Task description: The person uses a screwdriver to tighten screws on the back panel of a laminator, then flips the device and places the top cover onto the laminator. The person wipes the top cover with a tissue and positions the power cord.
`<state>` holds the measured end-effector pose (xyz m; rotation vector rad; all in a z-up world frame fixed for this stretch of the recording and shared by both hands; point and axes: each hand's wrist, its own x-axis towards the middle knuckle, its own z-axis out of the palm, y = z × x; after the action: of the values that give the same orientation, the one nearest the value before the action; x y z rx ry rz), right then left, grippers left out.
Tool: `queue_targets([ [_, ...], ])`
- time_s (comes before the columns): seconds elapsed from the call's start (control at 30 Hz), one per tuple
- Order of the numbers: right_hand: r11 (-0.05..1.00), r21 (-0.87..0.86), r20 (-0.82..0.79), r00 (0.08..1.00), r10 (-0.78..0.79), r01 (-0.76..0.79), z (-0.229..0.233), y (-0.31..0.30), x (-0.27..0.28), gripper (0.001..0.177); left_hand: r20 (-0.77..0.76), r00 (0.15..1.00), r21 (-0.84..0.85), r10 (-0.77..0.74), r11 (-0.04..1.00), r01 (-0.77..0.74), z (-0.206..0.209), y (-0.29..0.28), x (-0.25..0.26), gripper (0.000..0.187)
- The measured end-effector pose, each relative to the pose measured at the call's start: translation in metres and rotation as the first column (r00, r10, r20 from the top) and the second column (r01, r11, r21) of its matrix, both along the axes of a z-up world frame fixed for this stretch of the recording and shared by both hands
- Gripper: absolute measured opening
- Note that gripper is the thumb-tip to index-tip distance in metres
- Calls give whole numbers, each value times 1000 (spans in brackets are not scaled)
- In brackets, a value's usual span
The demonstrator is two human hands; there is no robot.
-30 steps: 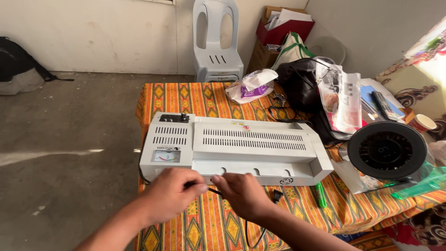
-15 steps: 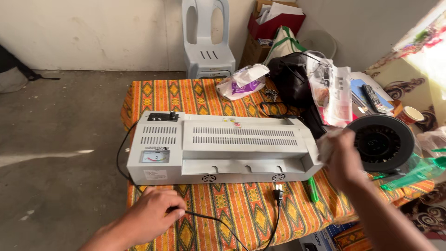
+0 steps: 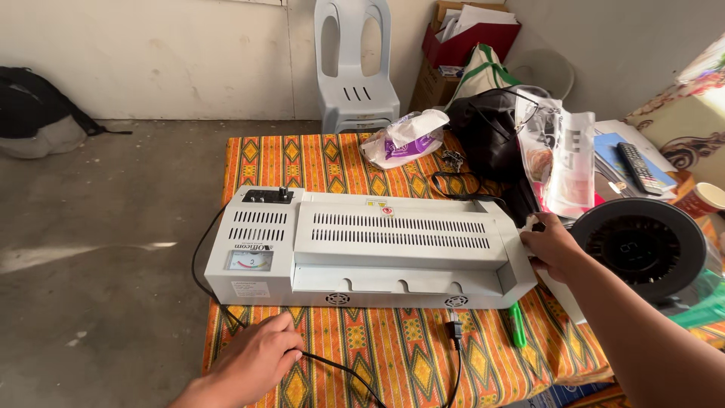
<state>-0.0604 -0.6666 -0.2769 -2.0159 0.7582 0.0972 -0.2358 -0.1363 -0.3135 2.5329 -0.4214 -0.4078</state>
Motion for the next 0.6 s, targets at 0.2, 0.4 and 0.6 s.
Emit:
queue_targets([
  [0.2, 959, 279, 25, 999, 44, -49, -2, 1, -1, 50, 253, 967, -240, -21, 967, 84, -51, -27, -17, 34],
  [0.4, 969, 217, 8, 993, 118, -117, 30, 4, -37, 55, 52, 958, -295, -282, 912, 284, -67, -75, -18, 35],
  [0.6, 841, -449, -24, 946, 325, -300, 84, 5, -71, 28, 98, 954, -277, -285, 912, 301, -54, -75, -16, 27],
])
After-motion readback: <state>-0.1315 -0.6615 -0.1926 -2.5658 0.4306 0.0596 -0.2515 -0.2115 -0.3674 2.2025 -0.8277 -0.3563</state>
